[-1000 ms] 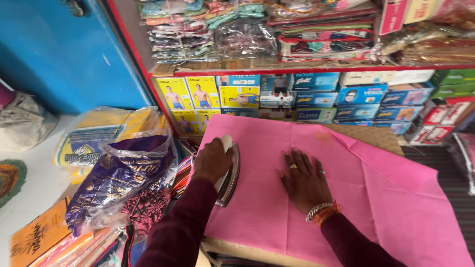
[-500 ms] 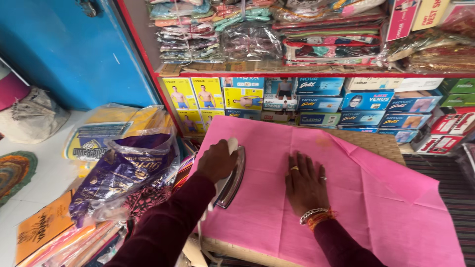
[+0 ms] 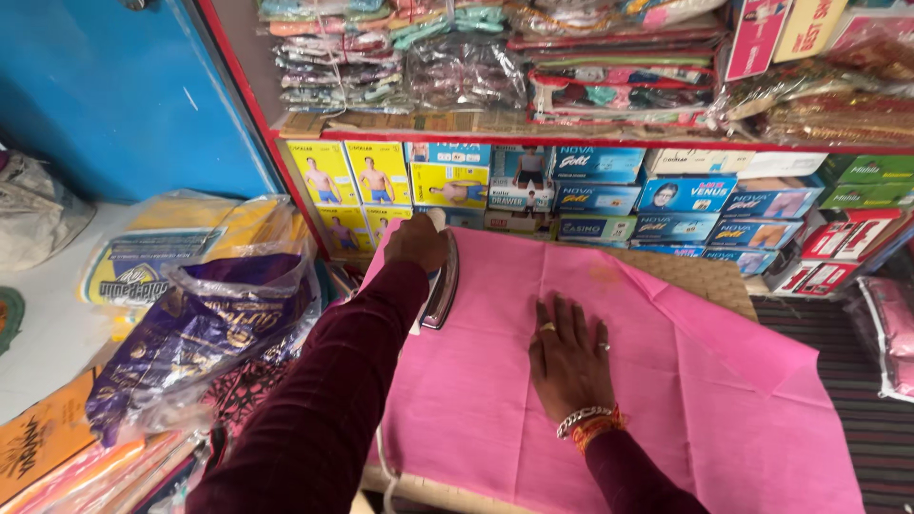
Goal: The person irons a large pink piece of fabric on a small wooden table. They use an electric iron to smooth the material, folding it in half and ironing the folded edge. The person repeatedly moves the iron back and forth across the surface.
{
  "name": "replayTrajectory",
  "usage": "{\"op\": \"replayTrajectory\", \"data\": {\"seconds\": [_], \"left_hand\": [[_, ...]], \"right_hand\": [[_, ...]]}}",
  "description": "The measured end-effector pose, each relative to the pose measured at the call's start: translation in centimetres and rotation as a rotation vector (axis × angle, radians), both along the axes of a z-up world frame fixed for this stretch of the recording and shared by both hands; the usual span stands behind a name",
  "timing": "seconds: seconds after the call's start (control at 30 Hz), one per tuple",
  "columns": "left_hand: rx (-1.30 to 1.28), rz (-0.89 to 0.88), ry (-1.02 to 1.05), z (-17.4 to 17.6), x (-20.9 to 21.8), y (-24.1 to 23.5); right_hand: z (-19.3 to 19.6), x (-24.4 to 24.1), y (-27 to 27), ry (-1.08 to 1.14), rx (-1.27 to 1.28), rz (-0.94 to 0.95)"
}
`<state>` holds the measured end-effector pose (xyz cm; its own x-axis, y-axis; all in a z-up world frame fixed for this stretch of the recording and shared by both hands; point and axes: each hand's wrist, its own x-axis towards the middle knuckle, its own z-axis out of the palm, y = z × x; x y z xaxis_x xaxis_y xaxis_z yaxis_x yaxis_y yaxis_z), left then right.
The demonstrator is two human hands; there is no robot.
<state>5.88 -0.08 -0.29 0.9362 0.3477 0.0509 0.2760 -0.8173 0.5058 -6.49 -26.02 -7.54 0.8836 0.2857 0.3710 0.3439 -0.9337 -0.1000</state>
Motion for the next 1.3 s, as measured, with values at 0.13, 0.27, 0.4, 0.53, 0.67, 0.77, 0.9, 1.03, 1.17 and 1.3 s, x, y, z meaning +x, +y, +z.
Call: {"op": "replayTrajectory", "data": {"seconds": [0.13,0.27,0.4,0.53,0.67,0.77,0.9,1.03,1.17,1.3], "left_hand": [[0.063,-0.160,0.009,-0.7,-3.0,-0.4],[-0.004,-0.162,0.028,-1.2,-4.7,-1.3],[0.007,-0.135,0.003,-1.4,-1.5,-1.5],[-0.021,-0.188,-0.059,-1.5,1.4,-2.0],[0.046,-0.256,-0.019,-1.6,-0.6,-2.8],[0.081,-0.292,0.044,-1.3,-4.0,-4.0],[0.051,-0.268,0.077,-0.2,-4.5,-5.3],[-0.043,-0.270,0.016,0.6,-1.7,-6.2],[-0.027,-0.267,-0.004,0.8,-1.1,-6.7],[0.009,-0.294,0.067,0.9,-4.3,-7.1]], "right_hand": [[0.2,0.0,0.1,-0.026,0.027,0.025],[0.4,-0.1,0.0,-0.017,0.064,0.027],[0.4,-0.1,0.0,-0.008,0.077,0.022],[0.4,-0.1,0.3,-0.064,0.063,0.030],[0.3,-0.2,0.2,-0.025,0.051,0.000],[0.6,-0.4,0.3,-0.036,0.085,0.004],[0.8,-0.4,0.4,-0.022,0.115,0.006],[0.7,-0.6,0.3,-0.009,0.121,-0.001],[0.9,-0.7,0.5,-0.047,0.129,0.006],[1.2,-1.0,0.3,-0.038,0.176,0.003]]}}
